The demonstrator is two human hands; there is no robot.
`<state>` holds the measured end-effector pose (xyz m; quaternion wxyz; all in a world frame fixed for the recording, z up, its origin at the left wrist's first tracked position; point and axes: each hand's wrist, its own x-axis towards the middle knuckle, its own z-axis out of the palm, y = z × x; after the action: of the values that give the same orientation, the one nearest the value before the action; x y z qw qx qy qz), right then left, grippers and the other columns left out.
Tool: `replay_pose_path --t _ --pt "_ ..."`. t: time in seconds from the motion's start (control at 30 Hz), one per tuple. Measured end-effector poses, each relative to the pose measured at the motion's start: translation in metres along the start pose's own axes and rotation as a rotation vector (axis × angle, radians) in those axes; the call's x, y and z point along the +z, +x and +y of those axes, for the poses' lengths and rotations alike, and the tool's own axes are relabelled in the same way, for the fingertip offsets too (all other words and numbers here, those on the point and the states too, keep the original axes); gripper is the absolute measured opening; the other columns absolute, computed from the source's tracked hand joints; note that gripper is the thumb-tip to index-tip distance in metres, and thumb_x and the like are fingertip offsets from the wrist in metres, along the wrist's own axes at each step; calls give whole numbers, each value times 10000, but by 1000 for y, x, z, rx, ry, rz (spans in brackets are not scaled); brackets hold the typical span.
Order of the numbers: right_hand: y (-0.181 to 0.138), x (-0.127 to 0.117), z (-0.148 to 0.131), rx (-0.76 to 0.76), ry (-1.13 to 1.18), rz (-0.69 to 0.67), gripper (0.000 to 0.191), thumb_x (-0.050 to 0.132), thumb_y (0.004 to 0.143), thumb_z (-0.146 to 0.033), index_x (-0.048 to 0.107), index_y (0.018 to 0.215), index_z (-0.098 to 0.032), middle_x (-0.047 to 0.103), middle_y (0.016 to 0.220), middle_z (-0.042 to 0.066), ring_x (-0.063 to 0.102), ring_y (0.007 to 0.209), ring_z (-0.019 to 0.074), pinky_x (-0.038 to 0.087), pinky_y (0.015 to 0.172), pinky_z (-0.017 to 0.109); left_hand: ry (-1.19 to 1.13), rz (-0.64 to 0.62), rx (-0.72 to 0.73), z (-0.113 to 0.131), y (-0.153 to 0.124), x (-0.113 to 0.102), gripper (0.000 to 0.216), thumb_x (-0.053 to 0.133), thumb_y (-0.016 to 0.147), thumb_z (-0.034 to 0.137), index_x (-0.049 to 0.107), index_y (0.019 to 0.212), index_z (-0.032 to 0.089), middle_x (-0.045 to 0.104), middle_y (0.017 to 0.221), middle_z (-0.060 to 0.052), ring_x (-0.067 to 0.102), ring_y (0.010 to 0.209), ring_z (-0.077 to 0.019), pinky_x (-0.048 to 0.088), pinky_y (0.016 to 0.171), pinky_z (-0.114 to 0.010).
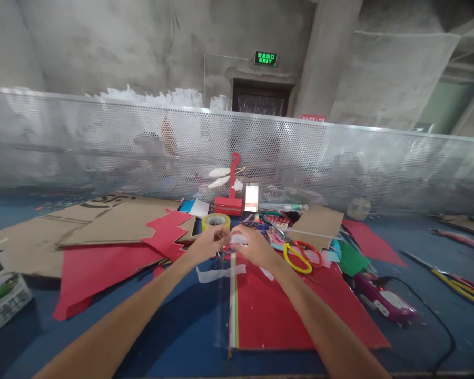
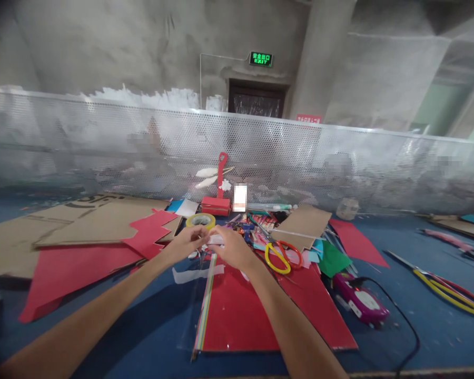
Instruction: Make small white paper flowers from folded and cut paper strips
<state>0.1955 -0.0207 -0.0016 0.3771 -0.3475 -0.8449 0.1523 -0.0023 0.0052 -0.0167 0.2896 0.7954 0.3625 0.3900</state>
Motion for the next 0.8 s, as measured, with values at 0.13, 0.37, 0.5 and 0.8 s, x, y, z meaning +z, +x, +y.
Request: replay_pose_path --t 0.13,0.37,0.5,0.8 --pt "0 2 4 -19 -27 20 286 653 819 -179 609 1095 -239 677 1083 33 612 990 204 411 877 305 -7 21 -10 2 0 -1 231 583 874 399 592 856 169 590 714 2 554 589 -121 448 546 -238" --pt "0 3 10 -84 -20 55 267 626 815 -125 607 1062 -227 634 1058 43 587 1013 196 417 899 305 -49 43 -10 3 1 -1 228 596 872 399 602 872 171 607 733 -2 560 598 -118 450 548 -232" --pt "1 3 11 -72 -13 87 232 603 834 -138 609 1049 -225 633 1060 49 593 977 198 437 878 314 -118 54 -49 0 2 -2 234 614 863 398 602 883 164 622 714 -6 579 610 -125 463 578 -245" --pt "1 3 13 -79 -28 91 190 580 829 -83 651 951 -209 632 976 34 593 884 168 445 778 264 -215 45 -51 1 2 -2 229 659 832 379 614 859 156 654 727 -22 609 658 -136 480 627 -257"
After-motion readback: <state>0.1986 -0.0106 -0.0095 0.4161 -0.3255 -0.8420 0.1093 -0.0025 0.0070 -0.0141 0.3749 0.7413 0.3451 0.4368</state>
